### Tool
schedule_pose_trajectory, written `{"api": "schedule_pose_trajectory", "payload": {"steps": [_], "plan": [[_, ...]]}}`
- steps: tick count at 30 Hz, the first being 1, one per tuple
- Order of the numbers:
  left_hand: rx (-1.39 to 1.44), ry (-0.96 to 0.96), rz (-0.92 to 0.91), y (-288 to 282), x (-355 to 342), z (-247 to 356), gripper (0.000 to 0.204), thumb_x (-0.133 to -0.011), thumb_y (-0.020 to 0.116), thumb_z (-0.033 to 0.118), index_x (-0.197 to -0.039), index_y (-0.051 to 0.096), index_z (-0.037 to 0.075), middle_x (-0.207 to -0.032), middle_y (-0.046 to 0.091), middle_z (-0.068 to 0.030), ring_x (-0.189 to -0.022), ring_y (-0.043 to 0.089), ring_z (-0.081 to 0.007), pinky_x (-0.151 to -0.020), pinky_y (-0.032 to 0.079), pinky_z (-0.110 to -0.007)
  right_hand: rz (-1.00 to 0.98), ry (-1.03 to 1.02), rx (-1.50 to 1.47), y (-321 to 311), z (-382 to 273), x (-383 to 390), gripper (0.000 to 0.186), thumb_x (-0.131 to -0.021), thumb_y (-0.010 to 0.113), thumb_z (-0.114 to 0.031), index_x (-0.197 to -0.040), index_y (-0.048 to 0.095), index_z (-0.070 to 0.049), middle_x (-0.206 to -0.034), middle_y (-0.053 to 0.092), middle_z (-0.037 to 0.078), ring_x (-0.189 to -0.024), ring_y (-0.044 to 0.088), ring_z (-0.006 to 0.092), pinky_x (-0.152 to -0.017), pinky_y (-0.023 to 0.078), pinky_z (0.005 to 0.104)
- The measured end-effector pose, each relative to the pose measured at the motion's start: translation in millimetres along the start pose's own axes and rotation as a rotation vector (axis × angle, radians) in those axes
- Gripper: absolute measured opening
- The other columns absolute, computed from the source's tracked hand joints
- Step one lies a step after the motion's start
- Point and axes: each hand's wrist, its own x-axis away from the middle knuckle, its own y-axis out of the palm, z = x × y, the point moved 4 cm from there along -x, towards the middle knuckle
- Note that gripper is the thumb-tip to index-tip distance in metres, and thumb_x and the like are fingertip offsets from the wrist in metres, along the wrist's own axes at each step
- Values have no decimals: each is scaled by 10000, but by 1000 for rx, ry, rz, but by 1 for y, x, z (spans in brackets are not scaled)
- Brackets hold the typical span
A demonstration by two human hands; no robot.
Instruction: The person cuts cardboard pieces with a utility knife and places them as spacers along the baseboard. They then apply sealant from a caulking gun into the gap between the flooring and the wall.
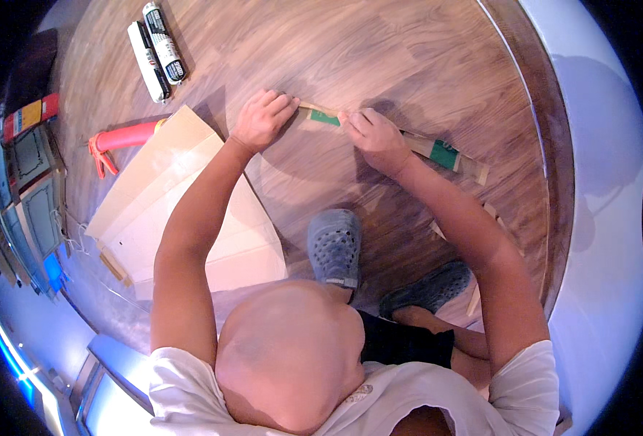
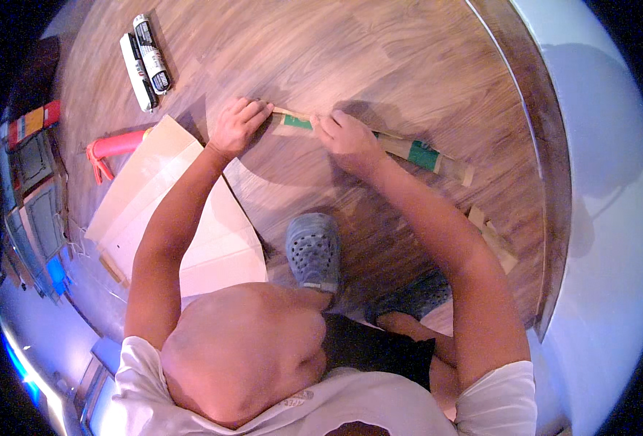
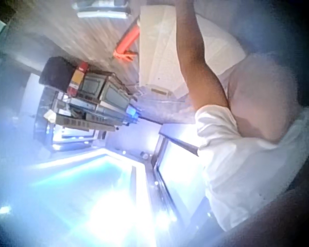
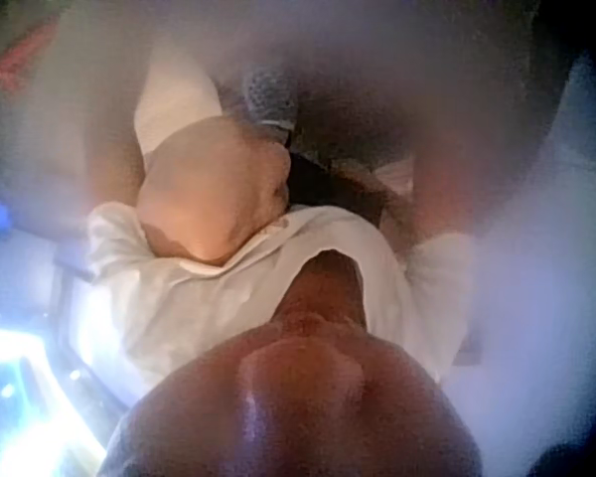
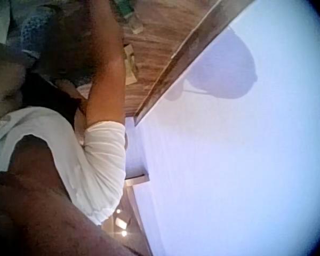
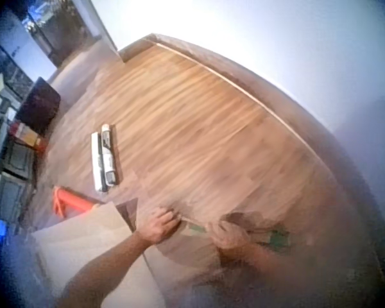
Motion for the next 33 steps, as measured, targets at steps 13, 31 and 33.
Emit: {"api": "schedule_pose_trajectory", "payload": {"steps": [13,31,33], "plan": [[-23,-327,-53,-13,-2,32,285,-975,660,196,-1223,710,67,-1275,668,-91,-1185,632,-316,-1007,539,-405,134,131,-308,-1,12,11,436,-932,551,-96,-1353,652,-47,-1202,624,135,-1092,575,351,-975,500,454],[473,-347,-177,25,-85,42,102,-761,726,58,-859,699,64,-896,675,-153,-942,659,-390,-811,520,-480,150,378,-92,-66,67,90,234,-942,572,-114,-1120,711,-55,-1035,678,123,-1035,630,351,-902,520,460],[470,-318,-259,29,-95,50,141,-763,734,69,-902,715,70,-935,680,-155,-973,658,-392,-827,527,-482,45,370,-7,-63,69,100,206,-916,588,-118,-1073,707,-58,-1001,661,120,-1009,628,346,-871,521,460]]}}
